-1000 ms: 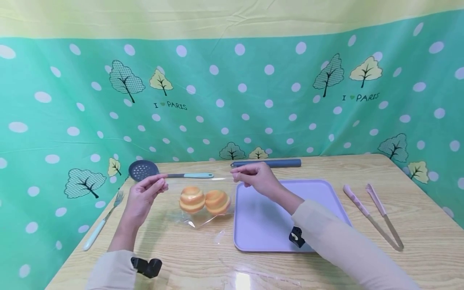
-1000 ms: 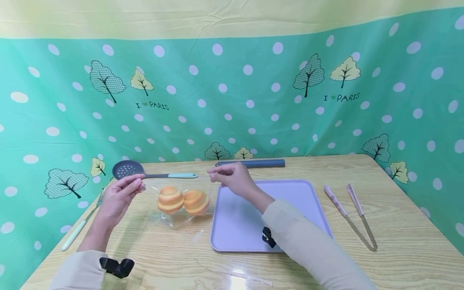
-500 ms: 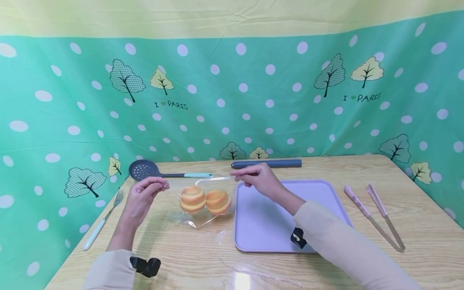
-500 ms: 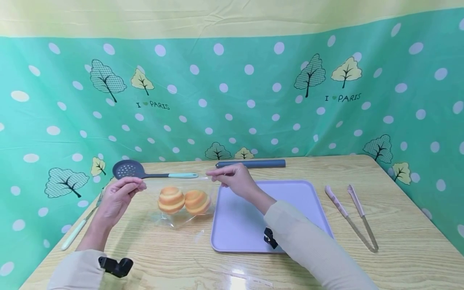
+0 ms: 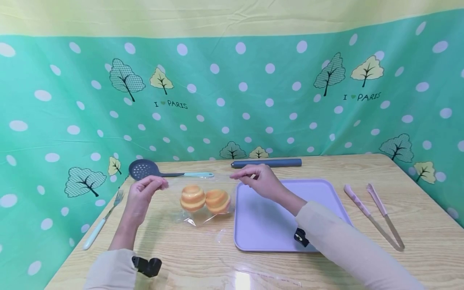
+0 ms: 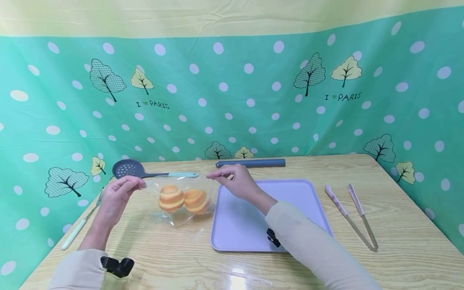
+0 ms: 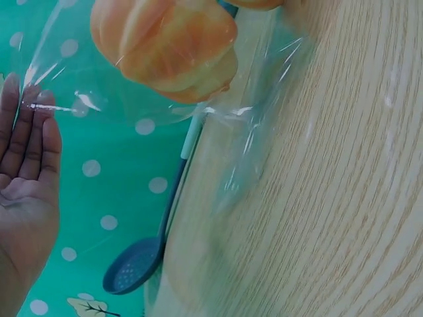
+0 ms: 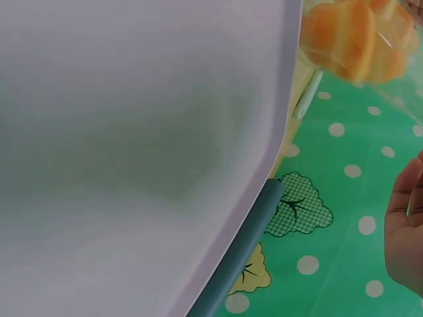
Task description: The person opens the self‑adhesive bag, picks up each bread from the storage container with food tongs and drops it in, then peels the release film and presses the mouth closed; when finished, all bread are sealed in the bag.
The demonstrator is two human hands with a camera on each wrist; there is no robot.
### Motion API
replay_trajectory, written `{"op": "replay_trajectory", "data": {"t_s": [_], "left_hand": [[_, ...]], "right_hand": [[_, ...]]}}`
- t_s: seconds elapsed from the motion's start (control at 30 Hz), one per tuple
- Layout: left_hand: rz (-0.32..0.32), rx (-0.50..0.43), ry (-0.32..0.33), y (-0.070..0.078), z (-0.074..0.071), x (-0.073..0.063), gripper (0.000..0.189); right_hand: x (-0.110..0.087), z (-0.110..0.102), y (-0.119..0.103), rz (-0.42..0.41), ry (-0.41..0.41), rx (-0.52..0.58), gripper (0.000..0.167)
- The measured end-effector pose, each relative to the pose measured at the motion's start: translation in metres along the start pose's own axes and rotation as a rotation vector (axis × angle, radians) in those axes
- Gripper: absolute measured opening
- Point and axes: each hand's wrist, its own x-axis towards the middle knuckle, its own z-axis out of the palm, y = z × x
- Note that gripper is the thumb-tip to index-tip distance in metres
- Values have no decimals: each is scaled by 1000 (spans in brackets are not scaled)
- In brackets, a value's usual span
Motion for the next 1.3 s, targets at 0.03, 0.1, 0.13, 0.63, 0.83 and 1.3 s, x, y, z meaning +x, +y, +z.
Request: {"op": "replay_trajectory", "data": {"t_s": [0.03,0.1,0.13,0.63,0.83,1.3], "left_hand": [[-14,12,16,0,0,0,21],[-43,37,42,-1,1,0,12],[-53,39,49,-2,1,0,9],[41,-181,-51,-10,4,0,29],[13,-143,-22,-12,5,0,29],[-26,-46,44,-10,4,3,17]], "right_hand": [[0,-1,0,2,3,0,21],[-1,-3,0,14,10,-1,22],[-2,-4,0,18,15,-1,22],[-1,1,0,59,-64,27,37],[0,5,-4,92,-8,36,23],[0,6,-3,105,32,83,23]]}}
